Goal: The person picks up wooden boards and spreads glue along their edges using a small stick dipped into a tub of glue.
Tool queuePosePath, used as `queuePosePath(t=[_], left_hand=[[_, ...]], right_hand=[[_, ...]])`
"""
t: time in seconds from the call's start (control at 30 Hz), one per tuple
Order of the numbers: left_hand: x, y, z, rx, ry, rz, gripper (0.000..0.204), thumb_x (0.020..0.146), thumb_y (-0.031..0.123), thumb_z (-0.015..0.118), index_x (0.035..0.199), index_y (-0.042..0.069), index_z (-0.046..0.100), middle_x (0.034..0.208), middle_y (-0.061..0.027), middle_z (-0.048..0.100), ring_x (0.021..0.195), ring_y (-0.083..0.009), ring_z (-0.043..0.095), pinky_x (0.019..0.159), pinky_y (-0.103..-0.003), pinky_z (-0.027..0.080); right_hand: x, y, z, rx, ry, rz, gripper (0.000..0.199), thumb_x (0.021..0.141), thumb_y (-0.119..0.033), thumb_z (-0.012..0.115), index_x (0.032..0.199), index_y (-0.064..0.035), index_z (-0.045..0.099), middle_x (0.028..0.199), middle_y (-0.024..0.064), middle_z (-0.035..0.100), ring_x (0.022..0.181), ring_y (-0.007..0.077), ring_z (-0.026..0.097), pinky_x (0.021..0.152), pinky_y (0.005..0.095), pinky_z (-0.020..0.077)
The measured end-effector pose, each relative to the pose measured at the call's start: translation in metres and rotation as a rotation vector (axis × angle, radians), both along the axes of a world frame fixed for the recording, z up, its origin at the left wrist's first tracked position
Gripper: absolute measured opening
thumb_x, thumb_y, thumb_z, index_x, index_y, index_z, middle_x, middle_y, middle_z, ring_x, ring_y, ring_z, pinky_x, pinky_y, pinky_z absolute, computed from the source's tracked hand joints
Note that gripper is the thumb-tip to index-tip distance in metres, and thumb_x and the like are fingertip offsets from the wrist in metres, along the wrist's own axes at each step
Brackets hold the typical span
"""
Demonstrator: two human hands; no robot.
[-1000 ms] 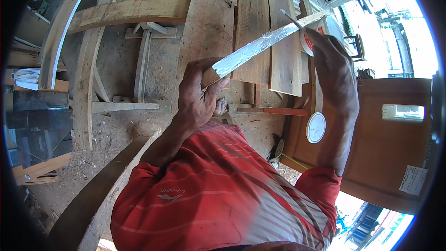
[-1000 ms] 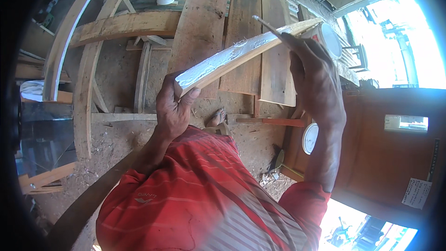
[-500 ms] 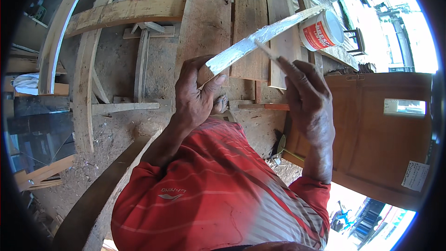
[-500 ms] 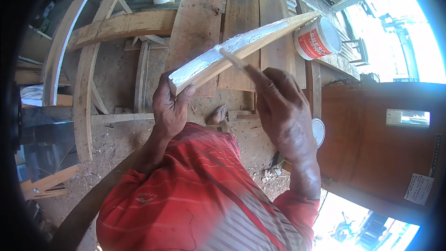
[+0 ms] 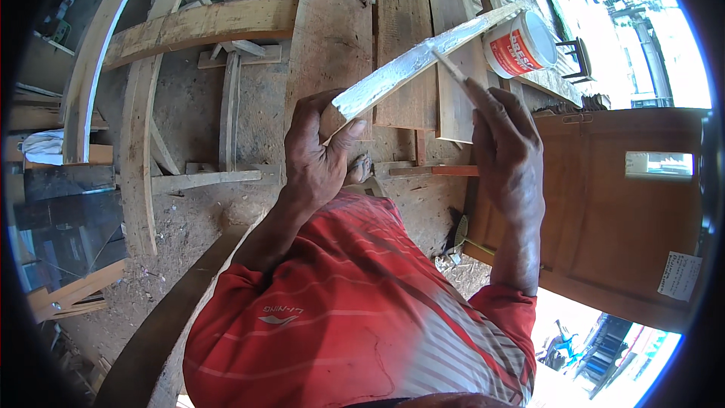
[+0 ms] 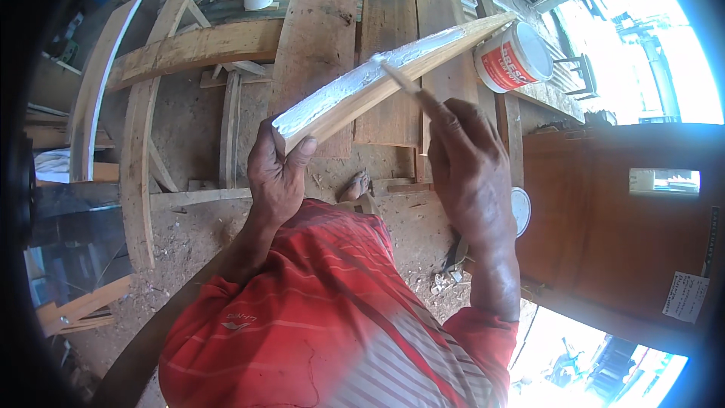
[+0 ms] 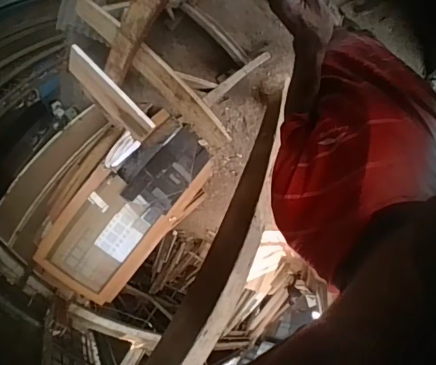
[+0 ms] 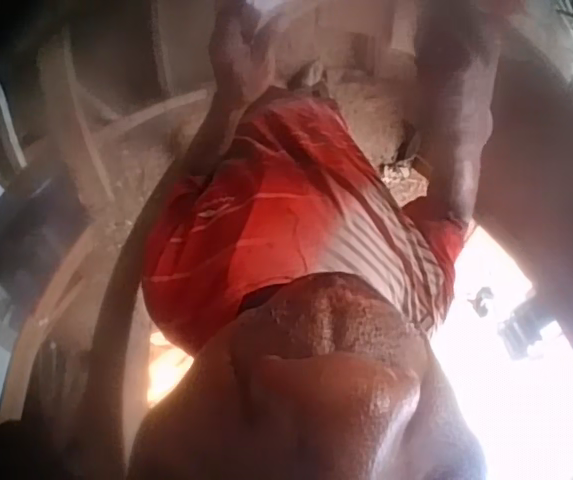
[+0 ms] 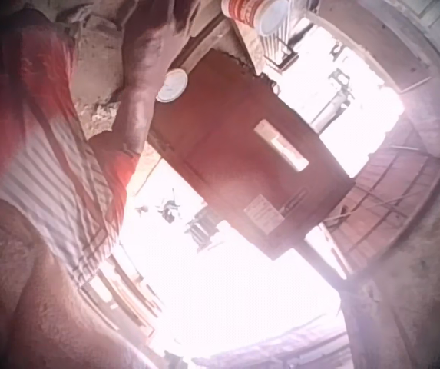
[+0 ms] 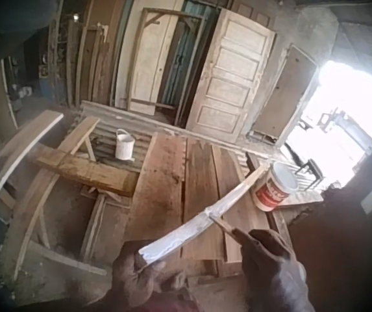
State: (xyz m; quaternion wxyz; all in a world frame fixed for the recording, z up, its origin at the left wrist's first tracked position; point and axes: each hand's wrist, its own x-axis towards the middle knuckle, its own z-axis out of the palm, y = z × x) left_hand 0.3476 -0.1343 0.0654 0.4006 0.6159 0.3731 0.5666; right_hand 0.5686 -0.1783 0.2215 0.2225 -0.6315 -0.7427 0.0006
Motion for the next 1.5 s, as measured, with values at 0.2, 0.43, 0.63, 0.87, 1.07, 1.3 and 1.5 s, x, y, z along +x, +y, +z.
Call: queuePosePath(t=[0.2,0.43,0.63,0.87,1.07,1.3,1.5], left_hand=[[0.002,0.002,0.002,-0.043,-0.055,-0.009,0.035,0.098,0.015,0.073,0.128,0.002,0.061,0.122,-0.0128,0.063,0.113,-0.0255,0.063,0.097,-0.037,0.051],[0.000,0.000,-0.002,-0.039,-0.093,-0.004,0.037,0.099,0.016,0.073,0.130,0.001,0.058,0.121,-0.0129,0.062,0.113,-0.0239,0.063,0.096,-0.036,0.052],[0.001,-0.001,-0.005,-0.039,-0.032,-0.002,0.037,0.099,0.017,0.073,0.129,0.001,0.059,0.121,-0.0130,0.062,0.113,-0.0236,0.063,0.096,-0.036,0.052],[0.003,-0.004,0.000,-0.060,-0.096,0.000,0.038,0.098,0.019,0.074,0.129,0.001,0.060,0.121,-0.0135,0.062,0.111,-0.0246,0.064,0.094,-0.037,0.053],[0.003,-0.003,-0.005,-0.037,-0.048,0.016,0.041,0.098,0.022,0.075,0.130,0.002,0.060,0.120,-0.0136,0.062,0.111,-0.0248,0.064,0.093,-0.036,0.054],[0.002,-0.003,0.001,-0.012,-0.026,-0.002,0.040,0.101,0.021,0.070,0.131,0.000,0.056,0.119,-0.0120,0.063,0.110,-0.0201,0.063,0.094,-0.033,0.052],[0.003,-0.003,-0.002,-0.034,-0.044,-0.012,0.039,0.101,0.022,0.070,0.131,0.000,0.056,0.119,-0.0119,0.063,0.108,-0.0199,0.063,0.093,-0.033,0.052]], right_hand=[[-0.011,-0.013,-0.006,0.051,-0.079,0.115,0.050,0.085,0.005,0.068,0.132,-0.0103,0.068,0.110,0.0120,0.065,0.093,0.0324,0.068,0.076,0.0457,0.0563],[0.007,0.007,-0.004,0.049,0.043,0.045,0.044,0.089,0.005,0.066,0.131,-0.0096,0.069,0.104,0.0138,0.066,0.088,0.0329,0.068,0.075,0.0446,0.0553],[-0.021,-0.014,-0.009,0.030,-0.011,0.163,0.047,0.088,0.004,0.068,0.133,-0.0096,0.068,0.107,0.0116,0.066,0.091,0.0291,0.068,0.076,0.0434,0.0572],[-0.030,-0.011,0.007,0.032,-0.029,0.065,0.043,0.090,0.004,0.070,0.131,-0.0093,0.070,0.110,0.0149,0.068,0.095,0.0320,0.069,0.081,0.0421,0.0566],[-0.046,-0.025,0.013,-0.024,0.052,0.207,0.046,0.088,0.005,0.072,0.131,-0.0117,0.072,0.107,0.0119,0.068,0.095,0.0300,0.069,0.080,0.0405,0.0566],[-0.034,-0.024,0.004,0.075,-0.091,0.263,0.069,0.075,0.005,0.073,0.140,-0.0144,0.065,0.109,0.0082,0.062,0.092,0.0273,0.066,0.073,0.0401,0.0586],[-0.030,-0.014,-0.001,0.078,-0.151,0.228,0.066,0.077,0.009,0.072,0.138,-0.0154,0.067,0.109,0.0078,0.064,0.094,0.0262,0.066,0.076,0.0395,0.0576]])
